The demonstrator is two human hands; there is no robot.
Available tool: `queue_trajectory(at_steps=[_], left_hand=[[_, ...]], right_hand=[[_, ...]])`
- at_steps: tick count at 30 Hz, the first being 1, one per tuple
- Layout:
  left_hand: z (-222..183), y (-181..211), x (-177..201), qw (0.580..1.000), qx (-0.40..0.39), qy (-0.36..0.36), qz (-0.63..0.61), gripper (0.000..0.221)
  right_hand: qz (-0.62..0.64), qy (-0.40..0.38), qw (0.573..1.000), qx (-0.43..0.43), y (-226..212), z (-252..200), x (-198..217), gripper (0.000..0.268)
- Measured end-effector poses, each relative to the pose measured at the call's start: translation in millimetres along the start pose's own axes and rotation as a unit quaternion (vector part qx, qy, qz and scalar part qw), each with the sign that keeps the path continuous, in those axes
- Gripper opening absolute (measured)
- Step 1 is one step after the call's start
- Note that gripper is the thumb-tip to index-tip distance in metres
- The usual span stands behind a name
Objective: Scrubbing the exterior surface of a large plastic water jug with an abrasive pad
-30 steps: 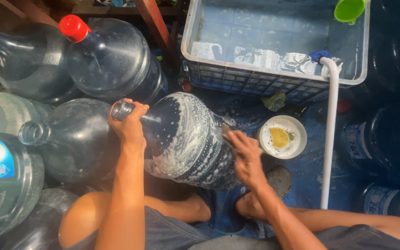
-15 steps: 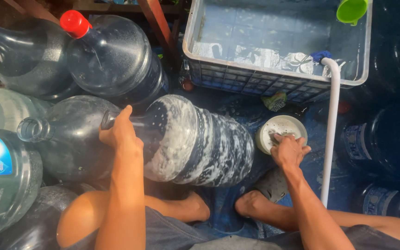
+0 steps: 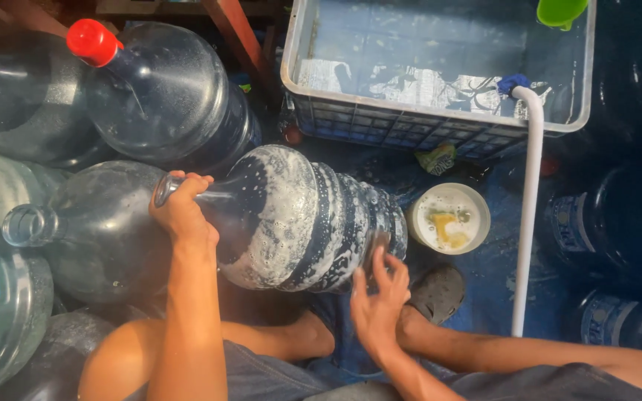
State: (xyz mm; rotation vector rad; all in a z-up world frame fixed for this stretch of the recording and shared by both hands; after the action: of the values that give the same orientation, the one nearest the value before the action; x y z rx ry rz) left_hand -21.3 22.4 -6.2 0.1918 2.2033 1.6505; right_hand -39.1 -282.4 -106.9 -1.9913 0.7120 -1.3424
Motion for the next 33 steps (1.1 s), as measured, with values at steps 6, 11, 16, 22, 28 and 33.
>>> queue_trajectory(at_steps=[6, 11, 16, 22, 28, 33], left_hand=[[13, -23, 19, 0.994, -0.06, -0.092, 0.0, 0.038], [34, -39, 33, 0.993, -0.065, -0.094, -0.008, 0.039], [34, -29, 29, 0.988, -0.037, -0.151, 0.001, 0.038], [41, -33, 31, 0.983, -0.03, -0.179, -0.003, 0.039], [44, -38, 34, 0.982, -0.031, -0.187, -0.014, 0.041], [36, -46, 41, 0.98, -0.013, -0.198, -0.005, 0.038]], right_hand=[[-0.071, 0.062, 0.992, 0.084, 32, 76, 0, 0.043], [0.099, -0.048, 0.944, 0.311, 12, 97, 36, 0.05], [-0.044, -0.025, 0.957, 0.284, 56, 80, 31, 0.058], [0.047, -0.019, 0.936, 0.348, 41, 68, 23, 0.059], [0.02, -0.021, 0.948, 0.316, 74, 86, 32, 0.058], [0.067, -0.057, 0.943, 0.321, 44, 61, 26, 0.061]])
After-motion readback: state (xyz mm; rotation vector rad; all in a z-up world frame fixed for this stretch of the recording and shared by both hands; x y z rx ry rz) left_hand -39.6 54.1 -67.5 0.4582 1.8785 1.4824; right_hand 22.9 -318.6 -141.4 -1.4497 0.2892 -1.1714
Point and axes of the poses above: each hand's wrist, its own z-axis towards the middle knuckle, its own x-axis out of the back of the hand, y = z × x, the point moved 1 cm from there along z, towards the middle knuckle, and after that the axes turned 12 degrees about -y, right-handed, at the moved point
